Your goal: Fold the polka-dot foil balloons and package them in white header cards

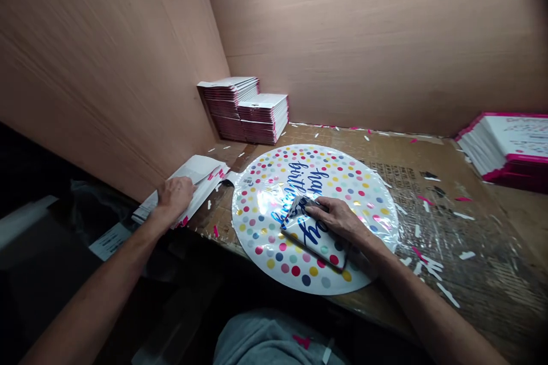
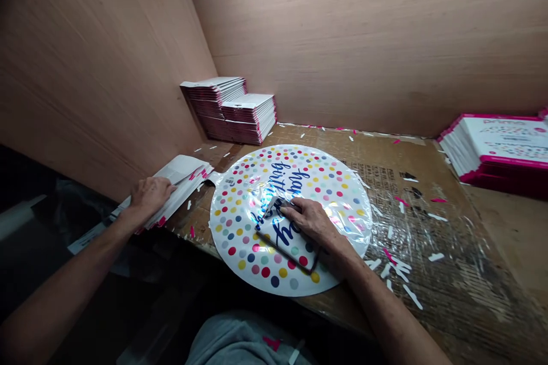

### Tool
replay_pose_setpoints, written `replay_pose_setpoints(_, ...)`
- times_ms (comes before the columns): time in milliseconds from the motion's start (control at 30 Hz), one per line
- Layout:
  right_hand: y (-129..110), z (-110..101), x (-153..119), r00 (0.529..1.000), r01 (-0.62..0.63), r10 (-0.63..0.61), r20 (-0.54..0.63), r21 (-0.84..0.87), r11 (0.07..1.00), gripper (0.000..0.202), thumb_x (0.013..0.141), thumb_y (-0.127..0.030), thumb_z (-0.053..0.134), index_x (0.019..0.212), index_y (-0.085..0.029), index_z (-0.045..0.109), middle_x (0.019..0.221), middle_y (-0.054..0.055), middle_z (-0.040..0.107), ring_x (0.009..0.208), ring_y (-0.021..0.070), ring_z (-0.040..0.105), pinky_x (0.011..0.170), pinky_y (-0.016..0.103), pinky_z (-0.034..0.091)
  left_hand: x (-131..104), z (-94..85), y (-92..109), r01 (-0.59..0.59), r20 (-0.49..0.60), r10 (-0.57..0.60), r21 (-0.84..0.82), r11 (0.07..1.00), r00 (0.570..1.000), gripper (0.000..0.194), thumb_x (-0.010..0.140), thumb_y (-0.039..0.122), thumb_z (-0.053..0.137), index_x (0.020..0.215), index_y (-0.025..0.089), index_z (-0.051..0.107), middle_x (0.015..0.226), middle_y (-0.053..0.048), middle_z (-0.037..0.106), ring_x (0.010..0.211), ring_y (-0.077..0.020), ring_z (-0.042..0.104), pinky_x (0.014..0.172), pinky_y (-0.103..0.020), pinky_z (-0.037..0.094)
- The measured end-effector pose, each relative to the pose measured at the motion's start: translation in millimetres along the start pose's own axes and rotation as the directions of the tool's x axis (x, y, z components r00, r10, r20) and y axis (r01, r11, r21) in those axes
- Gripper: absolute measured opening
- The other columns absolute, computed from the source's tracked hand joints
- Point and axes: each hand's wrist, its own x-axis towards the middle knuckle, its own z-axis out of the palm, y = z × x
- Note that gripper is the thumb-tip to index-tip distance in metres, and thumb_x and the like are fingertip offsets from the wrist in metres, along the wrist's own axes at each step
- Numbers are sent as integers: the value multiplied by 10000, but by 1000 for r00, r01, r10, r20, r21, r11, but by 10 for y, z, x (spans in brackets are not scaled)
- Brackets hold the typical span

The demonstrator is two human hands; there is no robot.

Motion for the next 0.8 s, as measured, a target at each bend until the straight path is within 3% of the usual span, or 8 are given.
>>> replay_pose_setpoints(100,-18,-1,2,1000,-5,5,6,24,1000,361,874,-537,510,724,-210,528,626,-30,510,583,130,473,512,239,343,-69,-113,-46,18,-10,-18,-23,1000,1000,384,943,389,458,942,123,734,994,-199,720,953,-380,666,762,-409,492)
replay_pose_setpoints(200,-18,-55,-13,1000,-14,14,-16,38,999,399,858,-573,524,705,-204,522,607,-32,501,563,124,463,503,237,346,-164,-135,41,-120,-202,107,-52,991,973,377,971,352,409,942,140,719,1019,-152,723,956,-317,667,801,-384,495)
replay_pose_setpoints(267,14,-142,-50,997,-52,55,-61,45,998,438,834,-616,540,687,-204,521,592,-27,507,549,127,469,489,237,344,-203,-48,191,-380,-384,324,-79,922,865,330,958,265,407,949,155,718,1042,-129,730,981,-280,669,843,-375,508)
replay_pose_setpoints(333,70,-258,-117,985,-114,120,-120,59,992,470,798,-656,566,677,-203,527,575,-20,517,533,133,481,472,239,344,-216,105,381,-641,-490,523,-100,761,697,333,923,168,395,978,174,723,1072,-108,734,1016,-246,671,898,-366,517)
replay_pose_setpoints(433,155,-406,-258,959,-204,220,-177,103,974,493,759,-687,599,698,-200,552,575,-8,545,520,142,495,451,242,346,-220,353,652,-807,-462,679,-162,568,571,393,856,73,382,1021,186,719,1115,-79,730,1052,-209,670,932,-347,529)
replay_pose_setpoints(533,164,-423,-375,955,-234,260,-143,173,957,501,763,-698,597,749,-197,575,602,1,571,529,150,509,452,247,359,-271,483,861,-830,-366,746,-238,504,557,429,832,55,396,1120,203,677,1252,-55,673,1151,-180,628,979,-313,512)
replay_pose_setpoints(633,59,-299,-381,975,-199,213,-62,173,965,476,798,-673,574,783,-197,584,635,-1,570,557,148,509,468,247,360,-403,458,1063,-803,-354,721,-300,516,595,249,913,257,493,1078,176,661,1278,-95,630,1166,-208,607,1005,-324,494)
replay_pose_setpoints(800,-191,-31,-191,998,-57,60,33,-81,995,397,869,-564,512,702,-204,525,625,-14,509,583,132,458,528,248,334,-630,288,1391,-756,-285,701,-224,615,654,422,860,530,605,993,130,637,1098,-137,632,1091,-281,579,902,-387,525)
